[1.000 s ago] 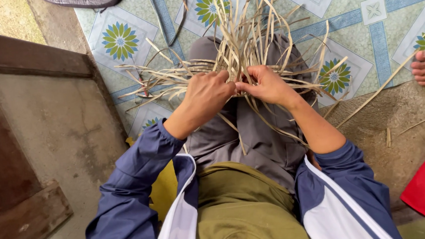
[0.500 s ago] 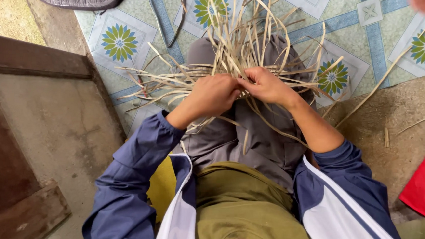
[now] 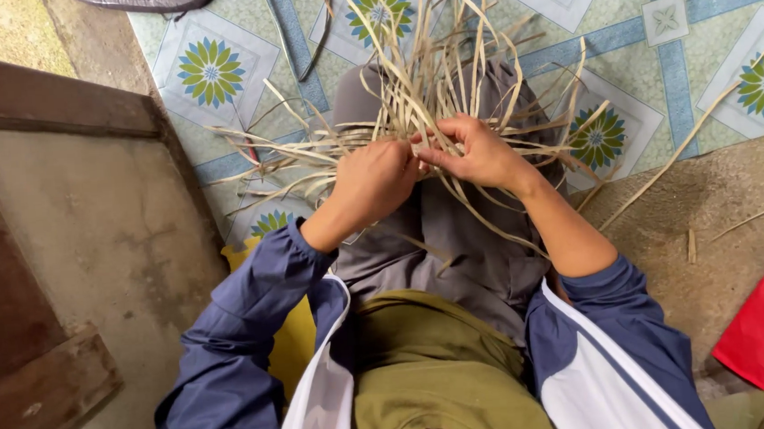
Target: Weaving natural fiber strips into a circular base
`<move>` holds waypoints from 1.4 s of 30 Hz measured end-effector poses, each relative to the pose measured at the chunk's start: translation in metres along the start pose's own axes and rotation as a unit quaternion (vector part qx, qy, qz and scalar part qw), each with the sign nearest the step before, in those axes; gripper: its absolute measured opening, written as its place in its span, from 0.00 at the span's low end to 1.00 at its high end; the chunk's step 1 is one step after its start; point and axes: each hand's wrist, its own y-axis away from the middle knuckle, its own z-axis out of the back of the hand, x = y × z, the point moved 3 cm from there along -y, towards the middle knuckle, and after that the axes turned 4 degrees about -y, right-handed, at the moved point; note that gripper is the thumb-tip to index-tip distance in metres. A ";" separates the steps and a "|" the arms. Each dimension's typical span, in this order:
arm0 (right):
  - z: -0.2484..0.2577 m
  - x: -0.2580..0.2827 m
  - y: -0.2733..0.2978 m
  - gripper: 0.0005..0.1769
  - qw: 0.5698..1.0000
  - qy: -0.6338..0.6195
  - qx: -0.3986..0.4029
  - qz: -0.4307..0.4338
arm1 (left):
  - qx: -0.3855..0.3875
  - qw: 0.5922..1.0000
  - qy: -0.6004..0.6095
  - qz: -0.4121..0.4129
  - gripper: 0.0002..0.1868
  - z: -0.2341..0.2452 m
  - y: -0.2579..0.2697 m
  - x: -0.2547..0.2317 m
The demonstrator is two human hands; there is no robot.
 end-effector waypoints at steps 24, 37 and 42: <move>-0.002 0.018 0.002 0.32 0.998 0.029 0.053 0.002 | -0.092 0.993 -0.042 -0.060 0.15 -0.019 0.024 0.010; 0.034 0.018 0.016 0.10 0.998 0.064 -0.017 -0.017 | -0.119 0.991 -0.025 -0.058 0.12 -0.020 0.023 0.007; 0.034 0.024 0.015 0.06 0.998 0.044 -0.025 -0.029 | -0.115 0.991 -0.027 -0.064 0.11 -0.020 0.022 0.009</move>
